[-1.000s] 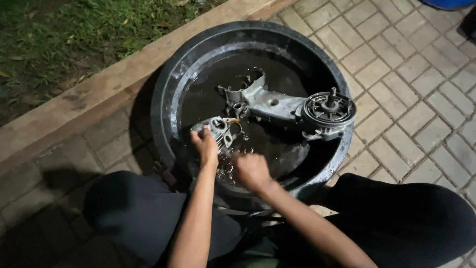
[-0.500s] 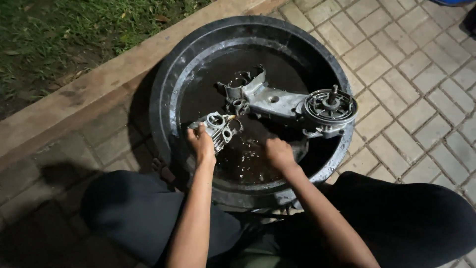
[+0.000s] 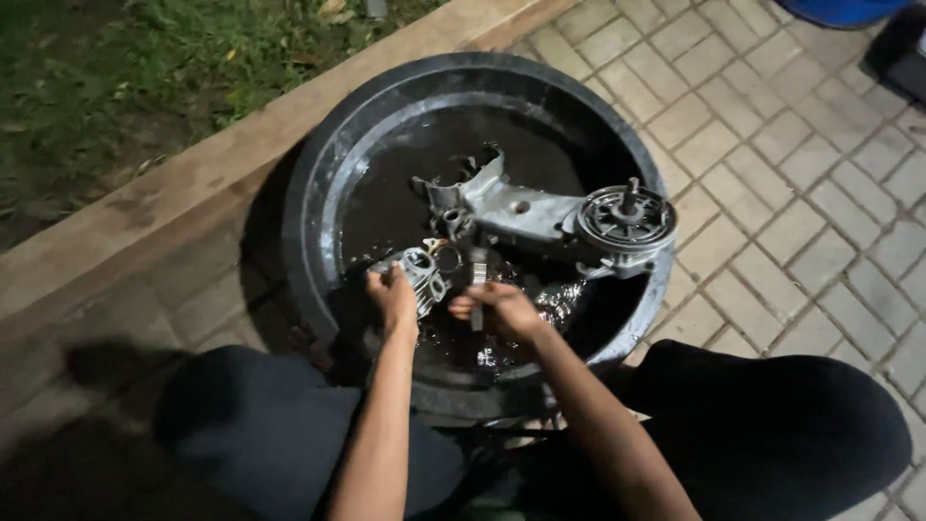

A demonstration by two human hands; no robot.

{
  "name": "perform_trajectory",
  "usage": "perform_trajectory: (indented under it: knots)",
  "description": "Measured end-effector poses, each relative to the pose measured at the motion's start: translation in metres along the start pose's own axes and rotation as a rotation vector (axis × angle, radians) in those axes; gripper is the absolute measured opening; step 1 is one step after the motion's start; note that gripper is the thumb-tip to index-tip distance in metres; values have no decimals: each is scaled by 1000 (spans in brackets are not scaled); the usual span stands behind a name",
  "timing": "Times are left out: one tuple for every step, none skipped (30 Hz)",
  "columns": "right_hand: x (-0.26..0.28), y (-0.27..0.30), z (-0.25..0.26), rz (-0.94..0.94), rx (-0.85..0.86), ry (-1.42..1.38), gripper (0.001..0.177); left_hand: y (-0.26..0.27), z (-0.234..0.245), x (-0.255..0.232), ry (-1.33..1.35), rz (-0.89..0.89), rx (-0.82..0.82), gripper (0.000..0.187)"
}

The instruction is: The person scrubs and rinses disassembled engine parts, including a cylinder head and a larger casing, inside a black basin filled with water. They use a small brush to clean crevices and rotate the parts to access different sides.

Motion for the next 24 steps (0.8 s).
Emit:
perform_trajectory:
  knots:
    - [11, 14, -34, 34, 50, 264, 31, -10, -4, 12, -26, 20, -8, 38]
    - [20, 28, -69, 65, 99, 527, 30, -19, -8, 25, -52, 39, -17, 41]
    - [12, 9, -59, 71, 95, 526, 30, -6, -7, 12, -50, 35, -11, 41]
    - [17, -8, -52, 216, 71, 714, 18, 8, -4, -3, 37, 12, -11, 39]
    - [19, -23, -48, 361, 46, 898, 15, 21, 1, -17, 122, -10, -12, 37]
    - [20, -31, -35, 365, 41, 895, 15, 24, 2, -22, 120, -13, -6, 37]
    - [26, -40, -18, 391, -34, 1088, 14, 26, 1, -27, 136, -18, 8, 35]
    - [31, -47, -2, 414, -113, 1281, 16, 29, 0, -32, 151, -22, 23, 33]
    - [42, -30, -2, 410, -122, 1281, 16, 43, 2, -44, 150, -18, 31, 33]
    - [57, -11, -2, 440, -154, 1212, 25, 56, 1, -56, 156, -7, 65, 32]
    - [75, 6, -3, 476, -184, 1143, 34, 68, -1, -71, 167, -1, 98, 30]
    - [94, 27, -21, 479, -191, 1146, 34, 85, 0, -90, 170, -1, 105, 30]
    - [102, 43, -29, 335, -183, 935, 41, 102, 0, -107, 175, 17, 148, 30]
    - [107, 60, -41, 194, -172, 722, 56, 119, 1, -125, 180, 36, 192, 30]
    - [107, 61, -39, 195, -179, 720, 56, 129, 3, -132, 178, 37, 198, 30]
    - [108, 61, -49, 263, -70, 662, 54, 140, 3, -141, 216, 27, 245, 27]
    - [111, 63, -59, 331, 40, 605, 58, 150, 2, -151, 257, 17, 290, 25]
    - [114, 72, -65, 334, 36, 606, 58, 159, 1, -159, 258, 17, 294, 25]
    - [120, 81, -71, 364, 27, 544, 57, 169, -1, -171, 251, -9, 340, 22]
    - [125, 91, -77, 395, 17, 483, 58, 179, -4, -183, 244, -35, 386, 18]
    - [123, 88, -71, 397, 14, 484, 58, 187, 1, -191, 245, -35, 389, 18]
    - [122, 86, -63, 407, 16, 376, 56, 196, 4, -202, 244, -63, 418, 17]
    - [121, 83, -55, 416, 20, 269, 54, 205, 7, -213, 245, -92, 446, 16]
    - [127, 93, -62, 419, 19, 271, 54, 211, 8, -218, 247, -93, 448, 16]
Point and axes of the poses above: each hand's wrist, its own y-axis away from the middle knuckle, its own z-axis out of the back of the hand, x = y × z, the point moved 10 cm from there along -y, towards the middle knuckle
